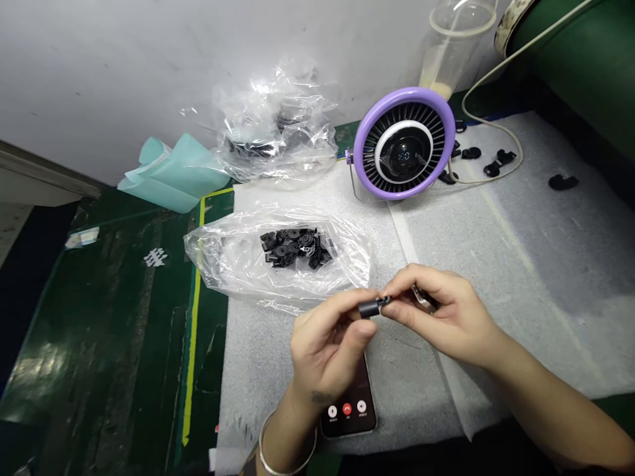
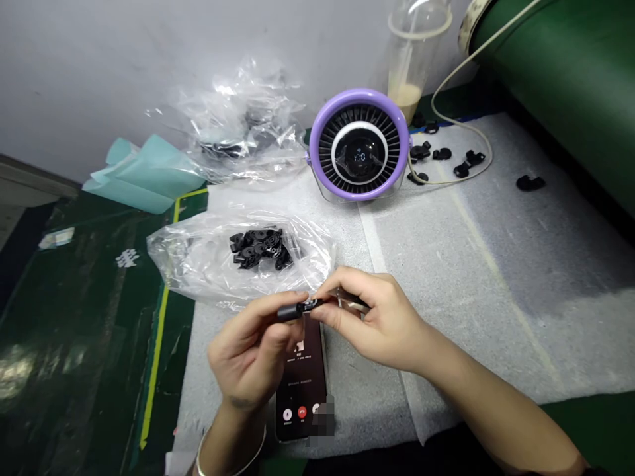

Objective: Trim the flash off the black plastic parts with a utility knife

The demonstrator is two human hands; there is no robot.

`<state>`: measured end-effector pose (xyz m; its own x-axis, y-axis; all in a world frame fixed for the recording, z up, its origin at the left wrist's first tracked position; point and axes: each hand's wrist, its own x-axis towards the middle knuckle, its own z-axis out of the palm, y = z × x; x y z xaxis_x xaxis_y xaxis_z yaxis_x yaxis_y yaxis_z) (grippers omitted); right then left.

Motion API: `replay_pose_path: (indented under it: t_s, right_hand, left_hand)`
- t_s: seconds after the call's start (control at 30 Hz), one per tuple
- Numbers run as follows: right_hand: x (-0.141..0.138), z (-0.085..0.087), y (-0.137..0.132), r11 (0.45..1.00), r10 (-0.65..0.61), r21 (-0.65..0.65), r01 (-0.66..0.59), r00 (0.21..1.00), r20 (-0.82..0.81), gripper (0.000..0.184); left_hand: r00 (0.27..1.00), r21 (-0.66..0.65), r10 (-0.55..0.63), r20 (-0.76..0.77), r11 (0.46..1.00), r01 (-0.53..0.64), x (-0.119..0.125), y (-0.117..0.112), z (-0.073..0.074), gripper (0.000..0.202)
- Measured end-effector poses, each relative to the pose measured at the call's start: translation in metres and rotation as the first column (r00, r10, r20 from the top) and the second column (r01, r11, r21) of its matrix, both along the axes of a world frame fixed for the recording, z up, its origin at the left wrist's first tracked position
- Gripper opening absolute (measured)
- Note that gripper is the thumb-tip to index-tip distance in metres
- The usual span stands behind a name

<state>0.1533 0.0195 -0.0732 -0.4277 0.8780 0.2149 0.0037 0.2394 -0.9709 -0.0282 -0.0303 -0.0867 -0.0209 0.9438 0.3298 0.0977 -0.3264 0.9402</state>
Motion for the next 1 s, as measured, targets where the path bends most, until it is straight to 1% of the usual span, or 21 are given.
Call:
replay_pose_path:
  t_s: [0.03,0.1,0.17,0.2,0.27,0.33,0.4,0.47,0.53,0.57,0.6,0.63,0.67,0.7,0.73,0.77,0.8,0.83,0.87,0.93,1.0]
  right_hand:
    - [-0.001,-0.001,0.001,1.0,-0.003,0.009,0.003,1.0,-0.006,0.011]
    - [-0.002,-0.004,0.002,1.0,-0.009,0.019,0.01,1.0,-0.027,0.013]
    - [-0.002,-0.007,0.004,1.0,-0.013,-0.001,0.013,0.998,-0.059,0.014]
    - [-0.001,-0.008,0.005,1.0,-0.015,-0.027,0.013,0.997,-0.077,0.014]
    - [0.0,-0.011,0.009,0.994,-0.008,-0.106,-0.004,0.994,-0.113,0.01]
    - [0.001,-0.012,0.012,0.979,0.019,-0.196,-0.05,0.988,-0.154,0.012]
    - [0.001,-0.012,0.015,0.953,0.071,-0.276,-0.125,0.978,-0.197,0.028]
    - [-0.001,-0.012,0.016,0.919,0.129,-0.337,-0.202,0.965,-0.229,0.045]
    - [-0.003,-0.012,0.017,0.891,0.165,-0.381,-0.247,0.958,-0.235,0.056]
    - [-0.004,-0.013,0.018,0.883,0.167,-0.397,-0.249,0.959,-0.229,0.06]
    - [-0.004,-0.014,0.019,0.881,0.16,-0.409,-0.239,0.963,-0.217,0.061]
    - [-0.004,-0.015,0.022,0.883,0.145,-0.416,-0.217,0.969,-0.199,0.061]
    - [-0.004,-0.016,0.024,0.889,0.126,-0.416,-0.19,0.976,-0.176,0.061]
    - [-0.003,-0.016,0.028,0.898,0.105,-0.41,-0.159,0.983,-0.15,0.06]
    - [-0.002,-0.016,0.031,0.91,0.082,-0.396,-0.124,0.989,-0.12,0.058]
    - [0.0,-0.015,0.034,0.922,0.059,-0.377,-0.088,0.994,-0.086,0.057]
    - [0.002,-0.012,0.035,0.934,0.035,-0.353,-0.049,0.998,-0.048,0.056]
    - [0.004,-0.009,0.036,0.945,0.009,-0.327,-0.01,1.0,-0.003,0.055]
    - [0.007,-0.004,0.034,0.954,-0.013,-0.3,0.027,0.999,0.048,0.054]
    - [0.012,0.011,0.024,0.966,-0.044,-0.245,0.086,0.984,0.171,0.046]
    - [0.02,0.03,0.008,0.975,-0.06,-0.183,0.125,0.945,0.322,0.032]
  left_hand:
    - [0.999,-0.041,-0.013,0.05,0.999,0.015,-0.001,0.0,0.001,0.023]
    - [0.974,-0.164,-0.059,0.217,0.982,0.096,-0.002,0.002,0.002,0.022]
    - [0.903,-0.25,-0.106,0.416,0.941,0.226,-0.003,0.005,0.003,0.018]
    - [0.854,-0.261,-0.135,0.502,0.918,0.298,-0.004,0.006,0.003,0.017]
    - [0.762,-0.248,-0.199,0.616,0.869,0.427,-0.007,0.01,0.002,0.017]
    - [0.699,-0.228,-0.26,0.666,0.822,0.523,-0.01,0.012,0.0,0.017]
    - [0.665,-0.208,-0.317,0.676,0.783,0.586,-0.013,0.013,-0.002,0.017]
    - [0.641,-0.178,-0.372,0.671,0.759,0.627,-0.016,0.01,-0.002,0.017]
    - [0.61,-0.131,-0.451,0.652,0.725,0.676,-0.019,0.006,-0.001,0.017]
    - [0.603,-0.111,-0.485,0.633,0.714,0.691,-0.021,0.004,0.0,0.016]
    - [0.626,-0.101,-0.512,0.588,0.722,0.685,-0.023,0.003,0.001,0.016]
    - [0.704,-0.121,-0.465,0.536,0.783,0.61,-0.026,0.003,0.002,0.017]
    - [0.81,-0.143,-0.357,0.465,0.873,0.466,-0.029,0.004,0.002,0.018]
    - [0.91,-0.158,-0.186,0.371,0.953,0.26,-0.032,0.007,0.001,0.019]
    - [0.965,-0.164,0.035,0.26,0.986,0.008,-0.035,0.012,0.0,0.02]
    - [0.952,-0.15,0.272,0.139,0.956,-0.252,-0.038,0.018,-0.002,0.022]
    - [0.889,-0.13,0.459,0.011,0.882,-0.454,-0.041,0.023,-0.005,0.027]
    - [0.819,-0.117,0.561,-0.118,0.811,-0.572,-0.044,0.029,-0.008,0.035]
    - [0.771,-0.114,0.591,-0.237,0.771,-0.626,-0.048,0.033,-0.011,0.044]
    - [0.733,-0.117,0.545,-0.407,0.765,-0.634,-0.054,0.039,-0.017,0.056]
    - [0.705,-0.079,0.531,-0.47,0.771,-0.633,-0.057,0.04,-0.021,0.055]
